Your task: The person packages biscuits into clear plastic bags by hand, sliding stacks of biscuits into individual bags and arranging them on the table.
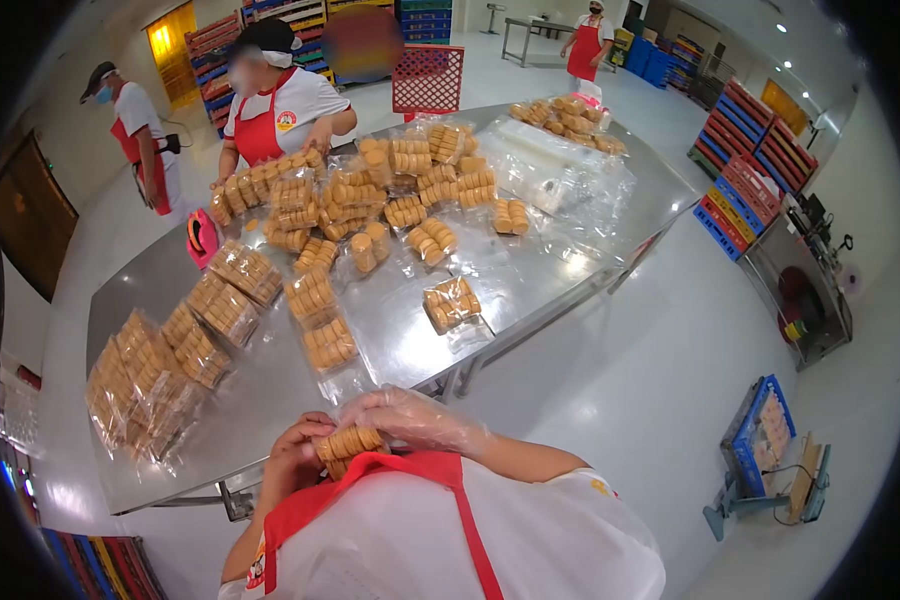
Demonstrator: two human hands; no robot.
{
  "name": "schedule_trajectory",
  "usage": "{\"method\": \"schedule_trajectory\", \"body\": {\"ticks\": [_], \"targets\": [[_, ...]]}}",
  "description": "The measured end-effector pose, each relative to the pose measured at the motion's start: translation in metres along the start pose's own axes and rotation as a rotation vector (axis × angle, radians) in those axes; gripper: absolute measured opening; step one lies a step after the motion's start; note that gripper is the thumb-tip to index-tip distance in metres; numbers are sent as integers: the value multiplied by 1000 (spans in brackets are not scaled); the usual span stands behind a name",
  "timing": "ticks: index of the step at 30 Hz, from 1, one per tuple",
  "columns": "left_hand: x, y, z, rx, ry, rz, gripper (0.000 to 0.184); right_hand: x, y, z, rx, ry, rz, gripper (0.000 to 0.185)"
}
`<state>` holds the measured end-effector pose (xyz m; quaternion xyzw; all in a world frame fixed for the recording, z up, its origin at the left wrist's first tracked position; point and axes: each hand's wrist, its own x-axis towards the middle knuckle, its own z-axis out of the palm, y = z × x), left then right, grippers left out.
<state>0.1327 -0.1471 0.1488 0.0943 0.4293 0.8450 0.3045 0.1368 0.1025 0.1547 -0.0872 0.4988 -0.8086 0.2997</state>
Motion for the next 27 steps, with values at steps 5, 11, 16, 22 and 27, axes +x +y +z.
{"method": "schedule_trajectory", "body": {"ticks": [5, 11, 16, 22, 27], "targets": [[2, -23, -19, 433, -83, 138, 26, -5, 26, -12, -134, 70, -118, 31], [15, -37, -33, 455, -19, 156, 25, -6, 26, -17, -189, 236, 48, 32], [21, -58, -48, 360, 67, 173, 24, 13, 16, -8, -1113, 123, -408, 33], [28, -48, -36, 277, 264, 31, 15, 51, -15, 39, -1623, -217, 219, 112], [39, -34, -41, 415, 408, -62, 19, 70, -13, 68, -1516, -51, 384, 120]]}}
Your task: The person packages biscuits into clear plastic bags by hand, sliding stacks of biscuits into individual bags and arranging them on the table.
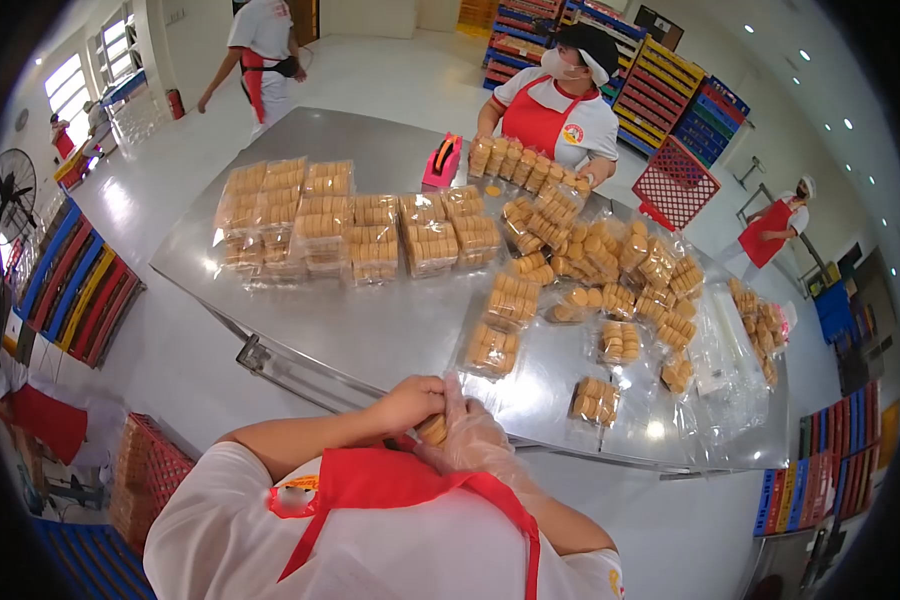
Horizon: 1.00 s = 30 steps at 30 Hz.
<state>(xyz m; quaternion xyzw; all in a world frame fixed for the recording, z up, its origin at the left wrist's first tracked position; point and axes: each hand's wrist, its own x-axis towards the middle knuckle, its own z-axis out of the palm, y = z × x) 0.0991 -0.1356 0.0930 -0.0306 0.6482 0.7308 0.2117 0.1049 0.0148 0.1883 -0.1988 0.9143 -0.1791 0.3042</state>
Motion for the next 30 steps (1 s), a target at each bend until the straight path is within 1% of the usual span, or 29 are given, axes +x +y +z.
{"method": "schedule_trajectory", "body": {"ticks": [2, 3, 4, 5, 6, 7, 9, 10, 13, 14, 17, 20, 23, 24, 26, 27, 29, 30], "targets": [[-3, 20, 0, 131, -5, 97, 21, 12, 17, 13, 82, 131, -23, 118], [-1, 27, 2, 198, -19, 143, 22, 12, 22, 15, 264, 176, -102, 115], [1, 29, 6, 289, 26, 225, 22, 11, 29, 16, 446, 224, -173, 111], [4, 31, 9, 120, -16, 121, 22, 8, 36, 15, 621, 273, -238, 108], [-1, 42, 10, -50, -57, 10, 21, -3, 29, 10, 855, 294, -121, 94], [-4, 49, 12, -221, -97, -106, 20, -9, 42, 15, 1132, 281, -145, 91], [-10, 53, 19, 158, -39, 262, 15, -16, 74, 25, 1690, 267, -217, 85], [-9, 53, 20, 355, -7, 455, 14, -23, 83, 29, 1786, 289, -235, 80], [6, 44, 19, 1038, -188, 917, 12, -43, 113, 50, 1935, 303, -110, 77], [12, 40, 23, 1114, -222, 951, 16, -48, 121, 57, 1964, 286, -84, 67], [25, 46, 26, 1642, -275, 957, 18, -58, 127, 77, 2220, 256, 110, 59], [46, 41, 26, 1790, -220, 1115, 23, -55, 110, 77, 2284, 175, 149, 53], [60, 36, 26, 1893, -265, 1151, 27, -38, 107, 83, 2237, 44, 62, 55], [61, 38, 28, 1936, -278, 1120, 29, -27, 109, 88, 2186, 2, -49, 55], [59, 45, 33, 2021, -294, 1056, 35, -19, 105, 81, 2121, -55, -53, 56], [59, 49, 36, 2041, -336, 1067, 37, -15, 104, 78, 2087, -85, -54, 56], [59, 55, 39, 2082, -413, 1085, 41, -5, 102, 76, 2121, 26, -116, 53], [61, 55, 41, 2082, -448, 1062, 42, -1, 101, 75, 2133, 79, -148, 52]]}}
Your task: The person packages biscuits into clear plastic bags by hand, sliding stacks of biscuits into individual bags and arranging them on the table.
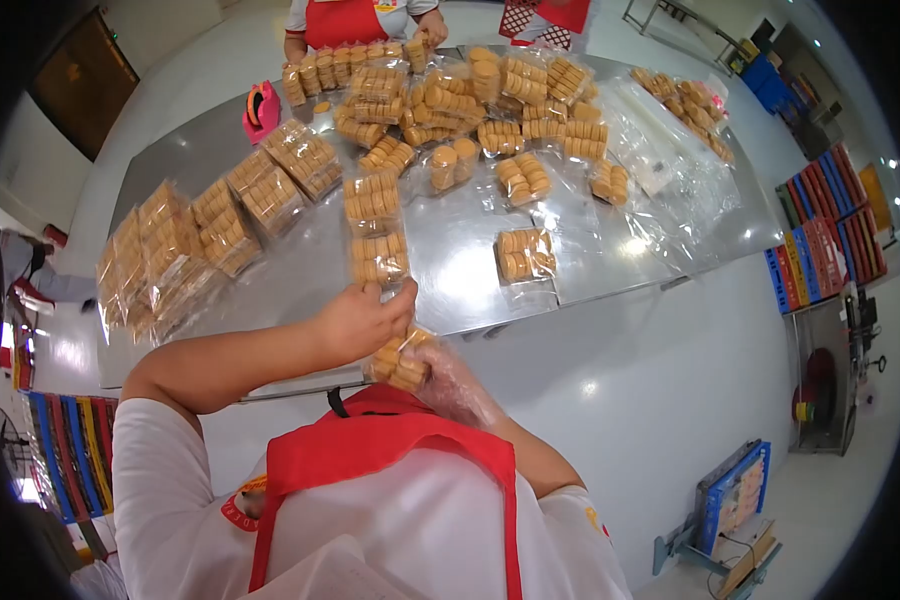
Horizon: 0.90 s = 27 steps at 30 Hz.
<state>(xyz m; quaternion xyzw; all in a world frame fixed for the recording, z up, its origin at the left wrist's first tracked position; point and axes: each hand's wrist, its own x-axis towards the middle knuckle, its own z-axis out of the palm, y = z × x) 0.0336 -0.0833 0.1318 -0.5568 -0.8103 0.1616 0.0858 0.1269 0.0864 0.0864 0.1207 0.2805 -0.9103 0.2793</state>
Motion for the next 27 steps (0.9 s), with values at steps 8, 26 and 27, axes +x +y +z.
{"method": "schedule_trajectory", "body": {"ticks": [8, 26, 27], "targets": [[26, -9, -40, -222, -164, 48, 55, 15, 5, -11, 339, 52, -364, 52], [53, 31, -53, -367, 89, 10, 41, 13, -12, 2, -106, 37, -496, 45], [53, 33, -51, -368, 95, -5, 41, 13, -11, 0, -112, 28, -486, 45]]}}
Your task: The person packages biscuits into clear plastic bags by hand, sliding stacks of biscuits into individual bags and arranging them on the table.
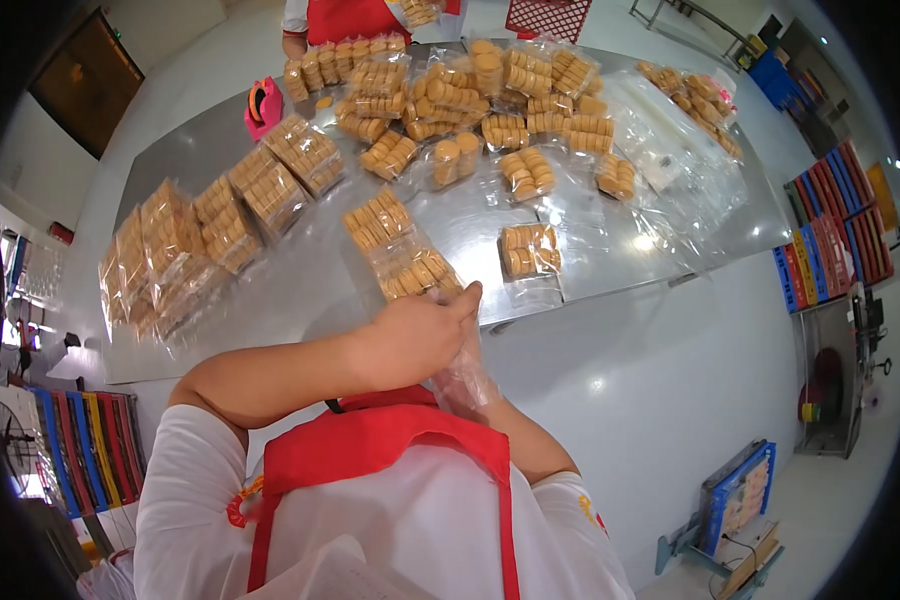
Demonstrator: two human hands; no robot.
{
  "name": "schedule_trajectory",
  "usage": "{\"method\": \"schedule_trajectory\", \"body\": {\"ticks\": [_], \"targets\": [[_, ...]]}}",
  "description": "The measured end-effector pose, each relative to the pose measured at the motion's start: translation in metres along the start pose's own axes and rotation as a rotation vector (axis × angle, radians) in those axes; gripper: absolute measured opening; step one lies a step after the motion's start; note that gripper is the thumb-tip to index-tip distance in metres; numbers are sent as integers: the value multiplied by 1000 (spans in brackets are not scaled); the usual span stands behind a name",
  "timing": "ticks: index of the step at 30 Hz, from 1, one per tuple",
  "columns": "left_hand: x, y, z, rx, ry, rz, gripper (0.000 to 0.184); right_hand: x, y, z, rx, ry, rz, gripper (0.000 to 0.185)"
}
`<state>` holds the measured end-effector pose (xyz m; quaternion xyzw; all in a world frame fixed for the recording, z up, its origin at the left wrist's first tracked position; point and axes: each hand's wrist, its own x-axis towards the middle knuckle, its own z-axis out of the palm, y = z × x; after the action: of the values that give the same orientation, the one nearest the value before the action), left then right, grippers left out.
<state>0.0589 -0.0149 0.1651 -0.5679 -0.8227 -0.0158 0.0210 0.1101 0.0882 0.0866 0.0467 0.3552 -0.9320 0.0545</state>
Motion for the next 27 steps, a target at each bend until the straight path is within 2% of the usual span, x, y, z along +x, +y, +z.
{"method": "schedule_trajectory", "body": {"ticks": [5, 9, 12, 15, 17, 20, 22, 25, 27], "targets": [[-3, -5, 2, -29, -1, -47, 43, 2, 5, -18, -52, -81, 28, 45], [-12, -9, 2, -169, 16, -136, 46, -1, 6, -30, -55, -143, 68, 45], [-16, -11, 5, -209, -17, -169, 48, -2, -10, -7, 222, 81, 263, 41], [-16, -12, 10, -190, 11, -207, 48, 19, 1, -10, 116, 199, 261, 38], [-20, -16, 23, -128, 174, -170, 49, 31, 16, -25, 108, 175, 228, 38], [-21, -22, 5, -124, -42, -233, 52, 52, 15, -8, 213, 197, 224, 37], [-23, -30, 13, -117, 18, -252, 54, 60, 14, -7, 162, 142, 257, 37], [-27, -38, 22, -81, 64, -271, 55, 60, 12, 13, 215, 195, 202, 37], [-29, -41, 24, -77, 69, -263, 56, 36, -2, 13, -603, 10, 63, 41]]}}
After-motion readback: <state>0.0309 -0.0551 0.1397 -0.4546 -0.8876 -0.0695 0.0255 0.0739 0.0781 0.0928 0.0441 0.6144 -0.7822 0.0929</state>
